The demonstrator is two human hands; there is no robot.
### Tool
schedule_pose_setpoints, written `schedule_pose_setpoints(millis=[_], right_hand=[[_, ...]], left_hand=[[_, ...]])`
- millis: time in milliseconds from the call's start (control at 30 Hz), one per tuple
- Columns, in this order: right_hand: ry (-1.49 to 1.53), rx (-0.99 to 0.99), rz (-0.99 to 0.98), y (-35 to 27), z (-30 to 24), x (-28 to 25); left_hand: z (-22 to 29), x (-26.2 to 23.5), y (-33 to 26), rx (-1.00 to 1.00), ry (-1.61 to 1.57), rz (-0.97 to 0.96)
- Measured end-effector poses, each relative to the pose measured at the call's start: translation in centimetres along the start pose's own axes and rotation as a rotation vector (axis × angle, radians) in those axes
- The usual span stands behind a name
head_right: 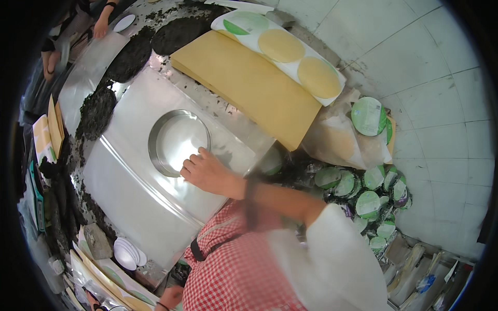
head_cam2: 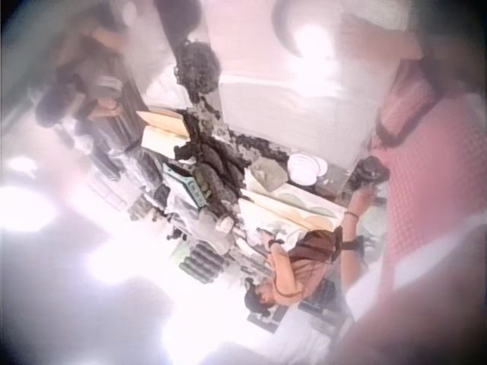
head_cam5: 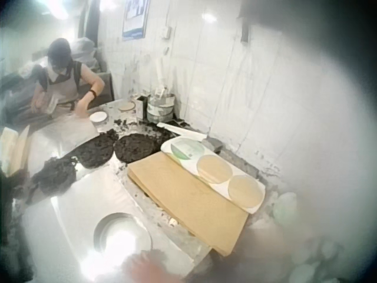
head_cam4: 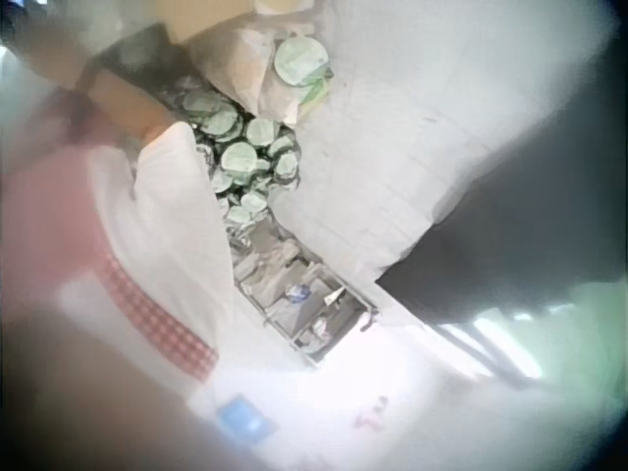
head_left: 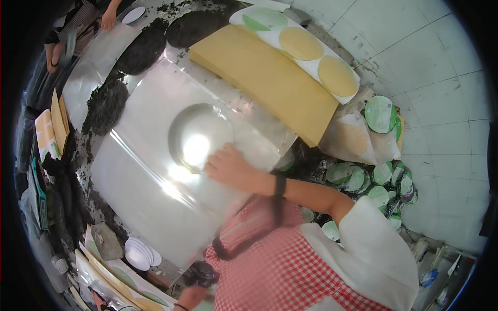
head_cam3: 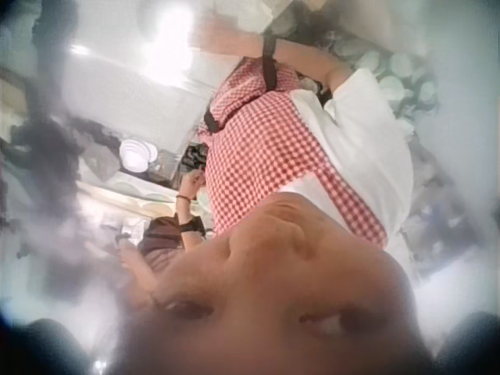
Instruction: The person places pieces of dough onto paper sheets, uses a metal ring to shape the dough, and stacks the prepared items on a table.
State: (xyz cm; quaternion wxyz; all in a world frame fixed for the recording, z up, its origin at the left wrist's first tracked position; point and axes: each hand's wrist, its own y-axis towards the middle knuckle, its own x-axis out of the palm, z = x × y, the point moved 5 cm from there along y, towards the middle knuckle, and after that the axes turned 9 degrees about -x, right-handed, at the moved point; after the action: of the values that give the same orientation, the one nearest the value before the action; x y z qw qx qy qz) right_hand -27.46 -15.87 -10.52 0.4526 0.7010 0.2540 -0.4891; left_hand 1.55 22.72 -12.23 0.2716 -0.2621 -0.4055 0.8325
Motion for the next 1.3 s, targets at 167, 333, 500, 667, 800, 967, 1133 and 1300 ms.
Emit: schedule_pose_setpoints(millis=[167,333,500,667,800,967,1133,1300], right_hand=[[-0.018,-0.031,-0.055,3.8,-0.6,2.0],[0.082,-0.108,-0.029,3.5,-0.4,3.0],[0.018,-0.108,-0.049,3.8,-1.0,2.2],[-0.011,-0.125,-0.191,4.1,-1.2,4.3],[0.049,-0.176,-0.091,4.0,-1.3,2.1],[0.098,-0.171,-0.110,3.6,-1.6,2.0],[0.076,-0.144,-0.105,3.3,-1.1,2.4],[0.069,-0.147,-0.076,3.3,-1.1,2.6]], left_hand=[[11.6,-7.0,5.8,0.180,0.151,0.662],[11.9,-6.6,10.2,0.384,0.260,0.862],[12.5,-7.1,10.6,0.358,0.211,0.947],[12.7,-11.7,8.5,0.392,0.254,1.072],[14.1,-11.6,7.8,0.313,0.108,1.053],[12.8,-6.7,10.1,0.491,0.318,0.843],[10.6,-8.8,12.6,0.364,-0.059,0.669],[12.4,-7.4,11.8,0.473,0.285,0.852]])
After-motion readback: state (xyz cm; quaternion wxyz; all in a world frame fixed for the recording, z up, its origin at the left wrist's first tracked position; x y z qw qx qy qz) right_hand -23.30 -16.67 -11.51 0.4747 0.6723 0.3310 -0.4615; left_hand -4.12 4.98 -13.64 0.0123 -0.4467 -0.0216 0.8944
